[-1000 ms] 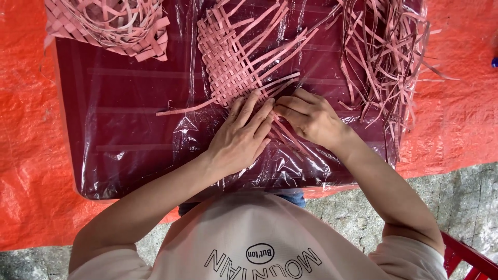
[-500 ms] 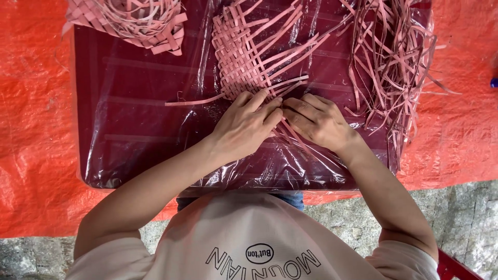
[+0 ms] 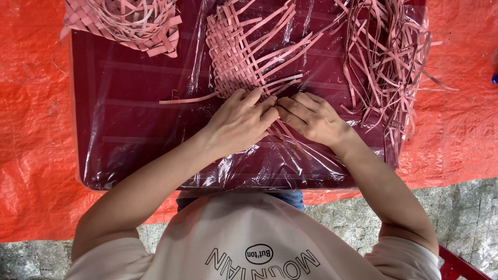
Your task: The person is manually weaving thin pink plastic strips together to form a lattice-patterned mat on a small plastic table.
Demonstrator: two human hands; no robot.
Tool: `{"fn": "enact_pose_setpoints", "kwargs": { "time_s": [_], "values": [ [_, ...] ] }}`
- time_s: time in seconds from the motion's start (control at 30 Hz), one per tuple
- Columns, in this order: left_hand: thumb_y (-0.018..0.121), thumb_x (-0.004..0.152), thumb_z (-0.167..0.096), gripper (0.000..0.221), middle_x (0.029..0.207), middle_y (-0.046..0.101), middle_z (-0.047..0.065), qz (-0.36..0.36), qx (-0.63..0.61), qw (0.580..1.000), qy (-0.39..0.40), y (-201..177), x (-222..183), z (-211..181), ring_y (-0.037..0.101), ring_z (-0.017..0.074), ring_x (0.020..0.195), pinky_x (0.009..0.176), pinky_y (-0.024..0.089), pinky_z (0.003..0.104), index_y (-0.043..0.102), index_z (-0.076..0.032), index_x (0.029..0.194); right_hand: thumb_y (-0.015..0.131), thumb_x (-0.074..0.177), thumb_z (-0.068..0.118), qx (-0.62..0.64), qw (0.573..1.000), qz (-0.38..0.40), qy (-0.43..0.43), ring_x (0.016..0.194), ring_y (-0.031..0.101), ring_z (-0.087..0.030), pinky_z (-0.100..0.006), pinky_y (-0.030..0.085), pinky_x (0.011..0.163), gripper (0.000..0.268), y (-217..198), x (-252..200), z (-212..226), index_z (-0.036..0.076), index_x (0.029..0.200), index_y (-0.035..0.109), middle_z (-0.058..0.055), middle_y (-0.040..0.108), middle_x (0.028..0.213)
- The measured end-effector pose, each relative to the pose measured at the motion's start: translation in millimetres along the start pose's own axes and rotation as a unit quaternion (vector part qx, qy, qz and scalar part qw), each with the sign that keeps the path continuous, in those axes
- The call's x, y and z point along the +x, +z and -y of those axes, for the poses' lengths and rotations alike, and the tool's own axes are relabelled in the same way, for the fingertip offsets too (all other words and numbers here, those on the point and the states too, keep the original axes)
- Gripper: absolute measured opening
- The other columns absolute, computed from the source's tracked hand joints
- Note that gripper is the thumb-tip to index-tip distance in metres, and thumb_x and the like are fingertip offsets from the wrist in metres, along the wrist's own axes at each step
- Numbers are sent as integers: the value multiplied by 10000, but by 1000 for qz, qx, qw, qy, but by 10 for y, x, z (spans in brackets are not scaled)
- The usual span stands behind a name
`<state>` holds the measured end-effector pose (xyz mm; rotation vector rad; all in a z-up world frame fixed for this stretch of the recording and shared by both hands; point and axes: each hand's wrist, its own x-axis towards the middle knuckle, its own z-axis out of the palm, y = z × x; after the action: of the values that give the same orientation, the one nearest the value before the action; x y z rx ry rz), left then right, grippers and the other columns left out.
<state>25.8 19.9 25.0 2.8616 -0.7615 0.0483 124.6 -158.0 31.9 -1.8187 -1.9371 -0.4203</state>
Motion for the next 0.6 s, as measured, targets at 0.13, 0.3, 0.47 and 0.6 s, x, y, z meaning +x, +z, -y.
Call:
{"fn": "enact_pose_setpoints", "kwargs": {
  "time_s": [0.13, 0.3, 0.47, 0.6],
  "values": [
    [606, 806, -376, 322, 837, 664, 110, -24, -18, 999, 25, 101, -34, 92, 504, 274, 1055, 838, 440, 398, 514, -137, 1002, 488, 895, 36, 1, 1000, -5, -2, 626, 512, -254, -317, 448, 485, 162, 25, -44, -18, -11, 823, 625, -162, 569, 774],
    [719, 717, -377, 448, 710, 652, 117, -98, -46, 994, 31, 307, -22, 169, 523, 306, 1030, 781, 470, 392, 516, -117, 1020, 482, 901, 41, -12, 1000, -20, -19, 614, 522, -243, -314, 453, 478, 163, 5, 16, -23, -4, 843, 627, -151, 559, 759],
    [648, 790, -378, 296, 566, 599, 64, -90, -41, 993, 59, 51, 10, 246, 592, 281, 915, 661, 503, 340, 498, -157, 919, 494, 895, 25, 65, 996, -51, 22, 629, 553, -314, -372, 484, 492, 149, -62, 126, 17, -46, 820, 602, -200, 561, 777],
    [571, 864, -330, 203, 434, 521, 60, -65, -94, 991, 66, -53, 71, 330, 636, 276, 824, 600, 511, 305, 482, -149, 843, 503, 902, 87, 154, 981, -98, 60, 699, 581, -327, -381, 507, 544, 174, 90, 44, -40, -52, 851, 595, -211, 583, 863]
  ]
}}
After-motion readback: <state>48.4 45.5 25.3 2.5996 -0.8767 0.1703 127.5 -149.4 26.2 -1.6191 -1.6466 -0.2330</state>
